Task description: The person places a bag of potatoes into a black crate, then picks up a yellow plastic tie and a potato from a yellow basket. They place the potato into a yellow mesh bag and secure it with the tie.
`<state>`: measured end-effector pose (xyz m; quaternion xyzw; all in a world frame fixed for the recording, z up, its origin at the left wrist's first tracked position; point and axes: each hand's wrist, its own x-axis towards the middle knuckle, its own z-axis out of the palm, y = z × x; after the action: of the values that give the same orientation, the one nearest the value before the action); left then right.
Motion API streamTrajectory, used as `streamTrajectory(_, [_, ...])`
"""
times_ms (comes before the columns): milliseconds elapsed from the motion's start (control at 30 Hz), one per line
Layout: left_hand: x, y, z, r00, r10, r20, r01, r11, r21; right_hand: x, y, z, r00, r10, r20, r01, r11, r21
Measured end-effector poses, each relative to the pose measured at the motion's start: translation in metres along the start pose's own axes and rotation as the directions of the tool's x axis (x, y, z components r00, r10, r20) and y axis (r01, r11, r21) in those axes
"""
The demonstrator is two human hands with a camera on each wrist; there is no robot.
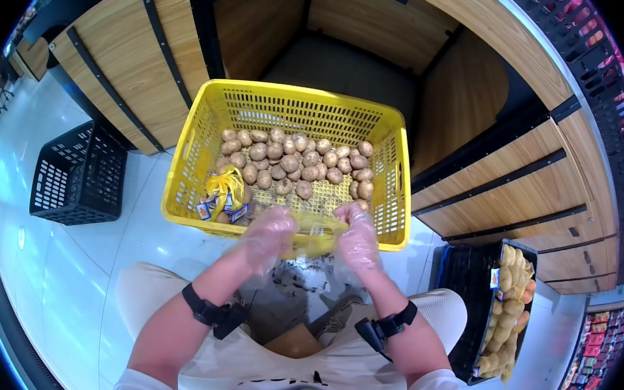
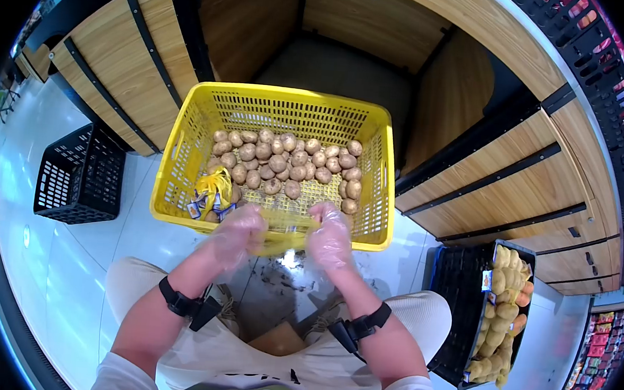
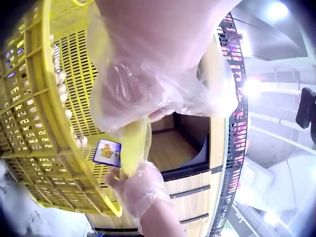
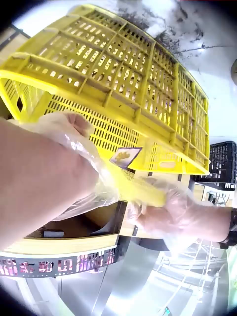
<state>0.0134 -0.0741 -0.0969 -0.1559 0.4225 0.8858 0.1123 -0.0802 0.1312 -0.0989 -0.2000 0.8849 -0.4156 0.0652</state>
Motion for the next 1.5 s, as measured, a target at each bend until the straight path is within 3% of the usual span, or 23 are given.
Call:
streamTrajectory(33, [-0.003, 0.008, 0.01, 1.0, -0.002, 0.001, 0.002, 1.0, 0.0, 0.002, 0.003, -0.001, 1.0, 0.002, -0.001, -0.002, 1.0, -0.001])
streamTrajectory(100, [-0.01, 0.022, 0.03, 0.995, -0.052, -0.082, 0.083, 0.897, 0.434, 0.004, 0.006, -0.003, 0.978, 0.164, 0.129, -0.202, 0.896, 0.396])
streamTrajectory(133, [-0.009, 0.02, 0.027, 0.995, -0.055, -0.081, 0.085, 0.896, 0.435, 0.004, 0.007, -0.004, 0.978, 0.167, 0.128, -0.205, 0.895, 0.397])
streamTrajectory(200, [-0.007, 0.016, 0.018, 0.989, 0.144, 0.024, -0.12, 0.71, 0.694, 0.004, 0.004, -0.008, 0.854, 0.304, 0.423, -0.519, 0.435, 0.736])
streamTrajectory(233, [-0.005, 0.017, 0.017, 0.99, 0.142, 0.026, -0.12, 0.709, 0.695, 0.003, 0.0, -0.011, 0.854, 0.306, 0.421, -0.519, 0.433, 0.737])
streamTrajectory(300, [-0.002, 0.022, 0.016, 1.0, -0.021, -0.008, 0.017, 0.475, 0.88, 0.0, -0.011, -0.019, 0.756, 0.29, 0.587, -0.617, 0.017, 0.787])
streamTrajectory(333, [-0.002, 0.02, 0.014, 1.0, -0.022, -0.008, 0.017, 0.474, 0.88, -0.002, -0.016, -0.022, 0.756, 0.29, 0.587, -0.617, 0.015, 0.787])
streamTrajectory(400, [0.0, 0.012, 0.006, 0.998, 0.06, -0.015, -0.009, 0.377, 0.926, -0.005, -0.024, -0.029, 0.755, 0.091, 0.65, -0.61, -0.266, 0.746])
streamTrajectory(433, [0.003, 0.006, -0.001, 0.998, 0.06, -0.015, -0.009, 0.376, 0.926, -0.006, -0.028, -0.033, 0.755, 0.091, 0.65, -0.61, -0.266, 0.746])
streamTrajectory(500, [0.007, -0.001, -0.006, 0.997, -0.036, -0.073, 0.07, 0.845, 0.53, -0.008, -0.035, -0.04, 0.774, 0.048, 0.631, -0.599, -0.266, 0.755])
streamTrajectory(533, [0.003, -0.001, -0.003, 0.997, -0.033, -0.073, 0.067, 0.845, 0.531, -0.008, -0.034, -0.038, 0.775, 0.046, 0.63, -0.599, -0.264, 0.756])
streamTrajectory(567, [-0.002, -0.001, 0.001, 0.998, -0.041, -0.055, 0.05, 0.984, 0.173, -0.009, -0.032, -0.034, 0.798, 0.107, 0.594, -0.6, 0.039, 0.799])
streamTrajectory(600, [-0.007, 0.0, 0.006, 0.999, -0.042, -0.034, 0.034, 0.977, -0.211, -0.01, -0.031, -0.03, 0.827, 0.152, 0.541, -0.558, 0.339, 0.758])
streamTrajectory(633, [-0.009, 0.0, 0.008, 0.999, -0.04, -0.034, 0.032, 0.977, -0.209, -0.012, -0.03, -0.027, 0.828, 0.15, 0.54, -0.556, 0.34, 0.758])
streamTrajectory(700, [-0.014, -0.001, 0.008, 1.0, 0.022, 0.008, -0.019, 0.965, -0.262, -0.016, -0.03, -0.022, 0.935, 0.143, 0.324, -0.247, 0.919, 0.306])
streamTrajectory(800, [0.002, -0.024, -0.012, 0.992, 0.005, 0.125, 0.045, 0.919, -0.392, -0.017, -0.035, -0.016, 0.915, 0.258, 0.31, -0.361, 0.869, 0.34])
streamTrajectory(933, [0.0, -0.009, 0.003, 0.997, -0.066, 0.044, 0.075, 0.961, -0.266, -0.016, -0.017, -0.009, 0.944, 0.187, 0.272, -0.254, 0.938, 0.237])
streamTrajectory(967, [-0.001, -0.003, 0.008, 0.993, -0.118, 0.028, 0.122, 0.968, -0.22, -0.014, -0.008, -0.004, 0.904, 0.287, 0.317, -0.423, 0.708, 0.566])
streamTrajectory(1000, [-0.002, 0.004, 0.015, 0.985, -0.17, 0.01, 0.169, 0.97, -0.173, -0.012, -0.005, -0.002, 0.848, 0.353, 0.395, -0.51, 0.344, 0.789])
streamTrajectory(1033, [-0.006, 0.014, 0.026, 0.985, -0.17, 0.01, 0.169, 0.97, -0.173, -0.011, -0.013, -0.006, 0.848, 0.353, 0.394, -0.51, 0.345, 0.788])
streamTrajectory(1100, [-0.015, 0.03, 0.046, 0.969, -0.248, -0.001, 0.246, 0.963, -0.108, -0.01, -0.029, -0.016, 0.795, 0.337, 0.504, -0.567, 0.12, 0.815])
streamTrajectory(1200, [-0.007, 0.018, 0.031, 0.949, -0.315, 0.015, 0.309, 0.938, 0.16, -0.014, -0.03, -0.021, 0.774, 0.313, 0.551, -0.59, 0.04, 0.807])
streamTrajectory(1500, [-0.012, 0.021, 0.044, 0.977, -0.212, 0.029, 0.211, 0.976, 0.05, -0.015, -0.047, -0.027, 0.714, 0.248, 0.655, -0.658, -0.083, 0.749])
